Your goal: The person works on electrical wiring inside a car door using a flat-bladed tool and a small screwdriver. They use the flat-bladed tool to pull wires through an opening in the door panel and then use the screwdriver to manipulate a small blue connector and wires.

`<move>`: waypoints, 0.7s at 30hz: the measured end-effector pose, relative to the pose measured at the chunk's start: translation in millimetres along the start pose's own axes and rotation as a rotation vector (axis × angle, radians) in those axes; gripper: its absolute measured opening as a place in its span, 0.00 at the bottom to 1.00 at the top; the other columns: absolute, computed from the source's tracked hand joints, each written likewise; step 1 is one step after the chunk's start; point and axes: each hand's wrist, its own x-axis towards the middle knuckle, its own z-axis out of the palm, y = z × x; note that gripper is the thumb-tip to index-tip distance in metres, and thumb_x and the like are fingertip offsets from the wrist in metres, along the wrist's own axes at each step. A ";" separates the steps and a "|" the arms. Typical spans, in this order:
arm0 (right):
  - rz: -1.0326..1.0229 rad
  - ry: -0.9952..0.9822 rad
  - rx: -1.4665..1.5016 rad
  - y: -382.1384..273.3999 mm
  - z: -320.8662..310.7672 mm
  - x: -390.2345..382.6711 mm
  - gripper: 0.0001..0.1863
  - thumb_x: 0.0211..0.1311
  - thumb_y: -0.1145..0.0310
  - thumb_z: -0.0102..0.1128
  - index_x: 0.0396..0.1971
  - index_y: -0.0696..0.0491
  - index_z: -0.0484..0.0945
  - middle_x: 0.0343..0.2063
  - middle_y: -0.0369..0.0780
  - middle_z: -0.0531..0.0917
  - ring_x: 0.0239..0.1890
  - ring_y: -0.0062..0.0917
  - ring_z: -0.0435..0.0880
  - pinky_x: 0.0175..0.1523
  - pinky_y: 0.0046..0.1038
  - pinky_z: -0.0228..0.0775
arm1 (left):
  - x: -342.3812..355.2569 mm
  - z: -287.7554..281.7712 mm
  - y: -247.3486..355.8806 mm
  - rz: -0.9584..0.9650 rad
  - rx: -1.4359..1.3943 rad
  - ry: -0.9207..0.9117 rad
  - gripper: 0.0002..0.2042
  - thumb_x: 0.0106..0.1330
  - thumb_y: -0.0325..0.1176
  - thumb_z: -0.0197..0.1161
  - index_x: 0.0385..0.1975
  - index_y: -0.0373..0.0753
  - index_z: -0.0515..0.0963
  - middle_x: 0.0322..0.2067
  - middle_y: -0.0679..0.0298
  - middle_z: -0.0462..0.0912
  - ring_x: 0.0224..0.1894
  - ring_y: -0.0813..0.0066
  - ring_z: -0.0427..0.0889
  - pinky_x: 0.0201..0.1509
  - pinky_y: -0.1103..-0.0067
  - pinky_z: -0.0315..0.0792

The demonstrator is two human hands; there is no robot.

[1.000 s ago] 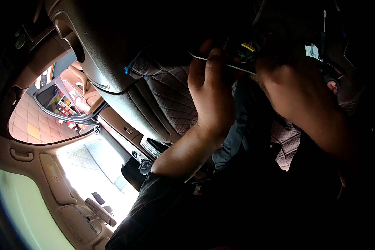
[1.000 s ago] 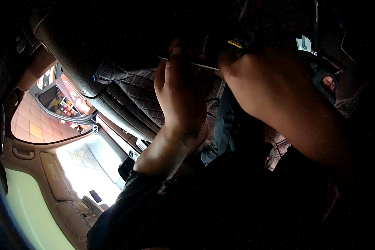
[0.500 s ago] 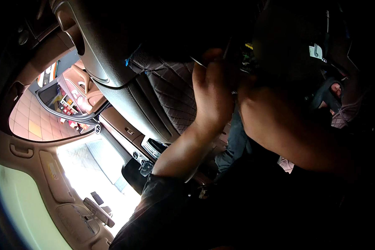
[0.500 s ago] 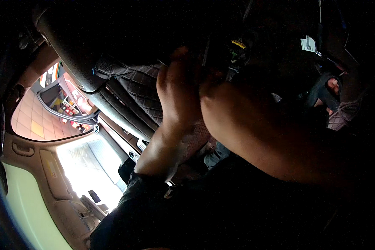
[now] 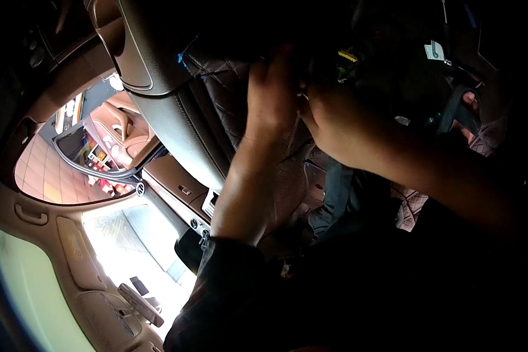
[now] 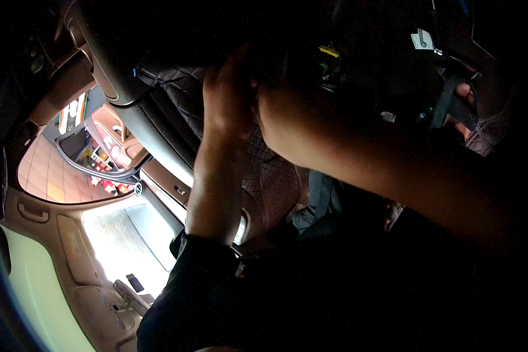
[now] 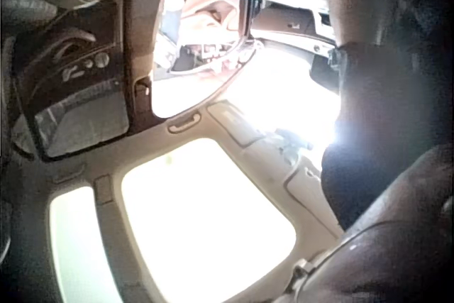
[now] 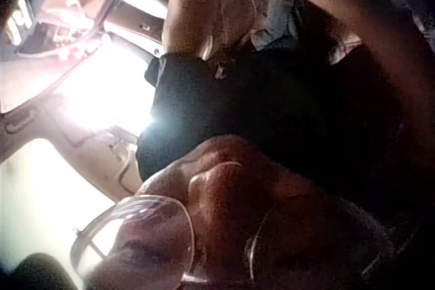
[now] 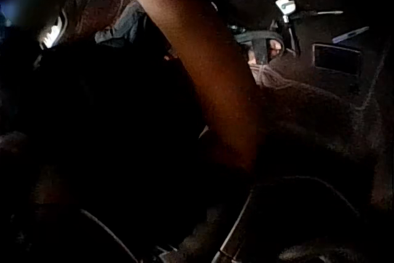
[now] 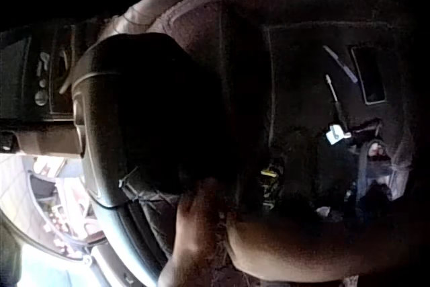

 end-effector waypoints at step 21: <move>0.441 -0.381 -0.033 -0.3 -54.0 -49.0 0.15 0.71 0.60 0.43 0.33 0.56 0.72 0.17 0.39 0.75 0.17 0.23 0.75 0.22 0.24 0.65 | 11.0 -8.1 -4.8 0.118 -0.253 -0.224 0.44 0.62 0.61 0.53 0.64 0.25 0.52 0.63 0.40 0.58 0.66 0.52 0.58 0.69 0.66 0.52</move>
